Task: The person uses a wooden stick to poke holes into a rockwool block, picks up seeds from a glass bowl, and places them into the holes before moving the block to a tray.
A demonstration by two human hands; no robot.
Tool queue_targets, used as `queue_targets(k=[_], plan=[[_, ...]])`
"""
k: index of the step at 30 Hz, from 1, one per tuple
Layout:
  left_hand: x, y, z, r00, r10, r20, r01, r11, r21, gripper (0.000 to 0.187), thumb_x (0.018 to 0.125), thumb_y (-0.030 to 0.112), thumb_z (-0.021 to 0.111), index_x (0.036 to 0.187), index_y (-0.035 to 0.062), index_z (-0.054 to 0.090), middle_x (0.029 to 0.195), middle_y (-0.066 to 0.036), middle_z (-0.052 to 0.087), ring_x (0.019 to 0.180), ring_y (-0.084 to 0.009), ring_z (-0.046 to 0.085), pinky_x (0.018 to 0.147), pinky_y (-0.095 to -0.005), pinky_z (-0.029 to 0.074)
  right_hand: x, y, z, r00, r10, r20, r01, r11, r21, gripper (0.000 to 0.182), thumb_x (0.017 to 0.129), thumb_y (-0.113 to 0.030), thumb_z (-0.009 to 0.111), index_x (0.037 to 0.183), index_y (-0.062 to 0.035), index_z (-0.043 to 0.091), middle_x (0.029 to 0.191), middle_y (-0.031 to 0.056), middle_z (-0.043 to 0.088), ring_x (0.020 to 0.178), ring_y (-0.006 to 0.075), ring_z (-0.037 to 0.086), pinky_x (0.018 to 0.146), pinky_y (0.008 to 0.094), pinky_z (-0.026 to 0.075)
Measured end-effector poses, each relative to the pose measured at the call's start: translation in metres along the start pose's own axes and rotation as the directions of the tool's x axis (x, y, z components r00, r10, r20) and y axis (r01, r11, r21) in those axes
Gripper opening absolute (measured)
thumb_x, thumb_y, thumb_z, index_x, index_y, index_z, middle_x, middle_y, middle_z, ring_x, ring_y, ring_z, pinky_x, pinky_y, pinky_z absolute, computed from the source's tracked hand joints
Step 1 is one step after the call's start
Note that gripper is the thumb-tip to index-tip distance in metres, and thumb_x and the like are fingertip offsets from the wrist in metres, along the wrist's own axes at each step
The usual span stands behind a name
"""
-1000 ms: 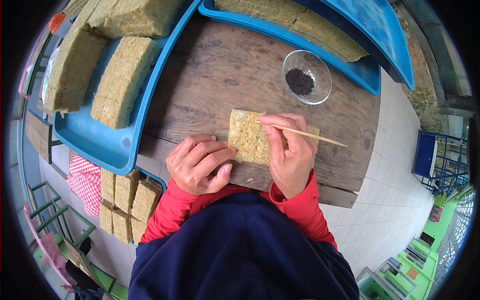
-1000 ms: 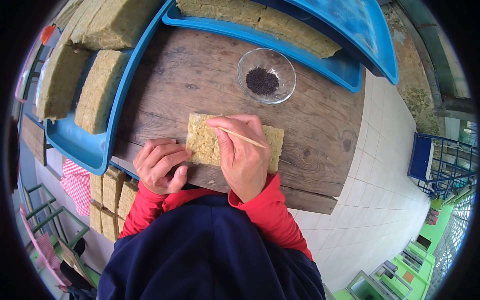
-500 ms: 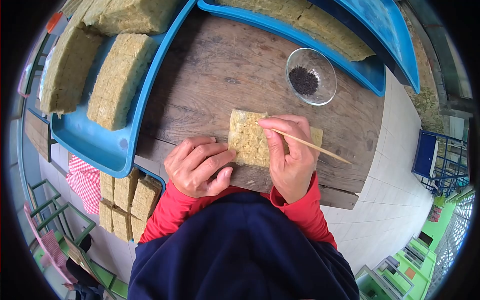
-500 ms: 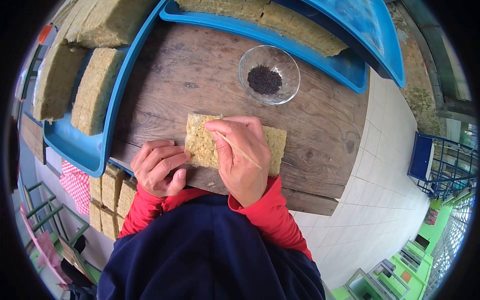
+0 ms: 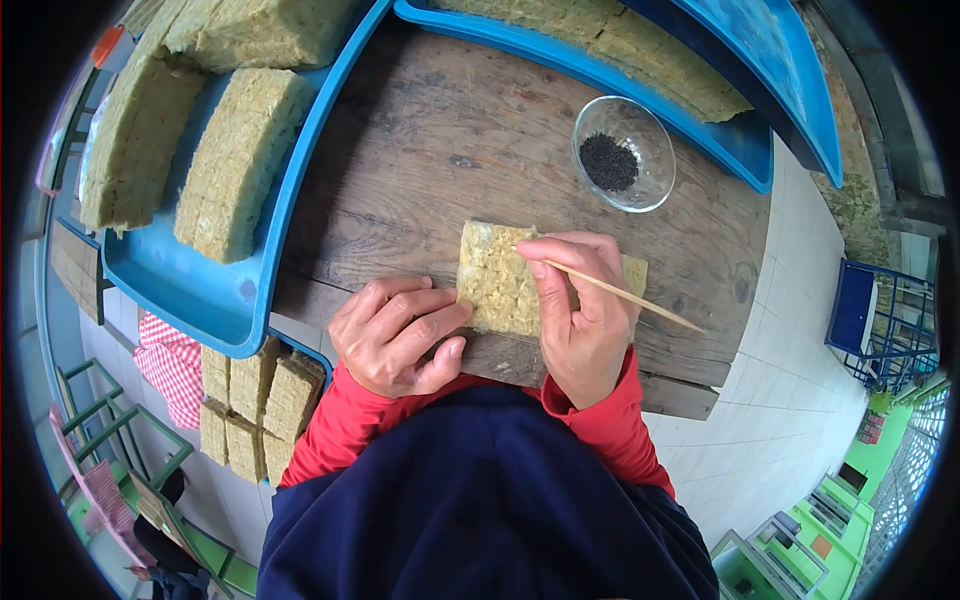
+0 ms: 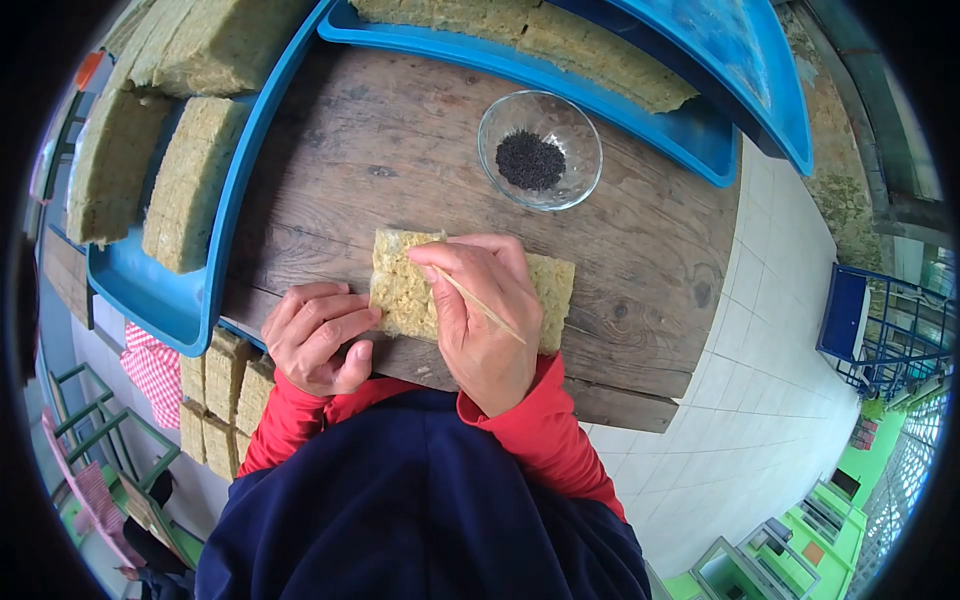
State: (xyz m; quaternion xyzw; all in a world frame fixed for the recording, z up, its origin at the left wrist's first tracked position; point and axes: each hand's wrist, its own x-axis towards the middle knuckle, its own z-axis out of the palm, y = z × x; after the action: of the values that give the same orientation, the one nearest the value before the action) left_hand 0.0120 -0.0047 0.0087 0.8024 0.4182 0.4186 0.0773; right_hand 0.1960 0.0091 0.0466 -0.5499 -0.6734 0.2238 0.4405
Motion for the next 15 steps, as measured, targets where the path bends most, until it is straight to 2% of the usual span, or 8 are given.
queue_targets(k=[5, 8, 10, 15], plan=[[0.0012, -0.0003, 0.0005, 1.0, 0.007, -0.008, -0.007, 1.0, -0.003, 0.019, 0.075, 0.024, 0.066, 0.082, 0.0081, 0.073, 0.08, -0.005, 0.069, 0.075, -0.0244, 0.065, 0.066, -0.0327, 0.054, 0.0001, 0.0008, -0.0008, 1.0, -0.011, -0.009, 0.011, 1.0, -0.007, 0.017, 0.083, 0.004, 0.065, 0.097, -0.0065, 0.068, 0.087, 0.0061, 0.065, 0.085, 0.0242, 0.06, 0.069, 0.0328, 0.05], [0.002, -0.0002, 0.0006, 0.999, 0.004, -0.032, -0.003, 1.0, 0.012, 0.017, 0.073, 0.025, 0.069, 0.084, 0.0138, 0.075, 0.079, 0.0, 0.069, 0.073, -0.0195, 0.064, 0.061, -0.0291, 0.053, -0.0008, 0.0017, -0.001, 1.0, -0.003, -0.022, 0.003, 1.0, -0.012, 0.016, 0.084, 0.003, 0.065, 0.097, -0.0056, 0.067, 0.088, 0.0061, 0.065, 0.086, 0.0246, 0.061, 0.07, 0.0329, 0.05], [0.0003, 0.0001, -0.0002, 1.0, 0.0, 0.0, 0.0, 1.0, -0.001, 0.02, 0.075, 0.025, 0.066, 0.082, 0.0079, 0.073, 0.08, -0.005, 0.07, 0.075, -0.0243, 0.065, 0.067, -0.0328, 0.054, -0.0009, 0.0018, -0.0011, 1.0, 0.002, -0.021, -0.002, 1.0, -0.018, 0.015, 0.084, 0.003, 0.065, 0.097, -0.0053, 0.067, 0.088, 0.0059, 0.066, 0.086, 0.0249, 0.061, 0.071, 0.0333, 0.05], [0.0, -0.0001, 0.0005, 1.0, 0.001, -0.01, -0.001, 1.0, -0.002, 0.019, 0.075, 0.024, 0.066, 0.081, 0.0078, 0.073, 0.079, -0.005, 0.07, 0.075, -0.0243, 0.065, 0.066, -0.0324, 0.054, -0.0011, 0.0023, -0.0012, 1.0, 0.003, -0.027, -0.003, 1.0, -0.013, 0.014, 0.086, 0.001, 0.064, 0.097, -0.0055, 0.067, 0.088, 0.0059, 0.066, 0.086, 0.0252, 0.061, 0.072, 0.0336, 0.05]])
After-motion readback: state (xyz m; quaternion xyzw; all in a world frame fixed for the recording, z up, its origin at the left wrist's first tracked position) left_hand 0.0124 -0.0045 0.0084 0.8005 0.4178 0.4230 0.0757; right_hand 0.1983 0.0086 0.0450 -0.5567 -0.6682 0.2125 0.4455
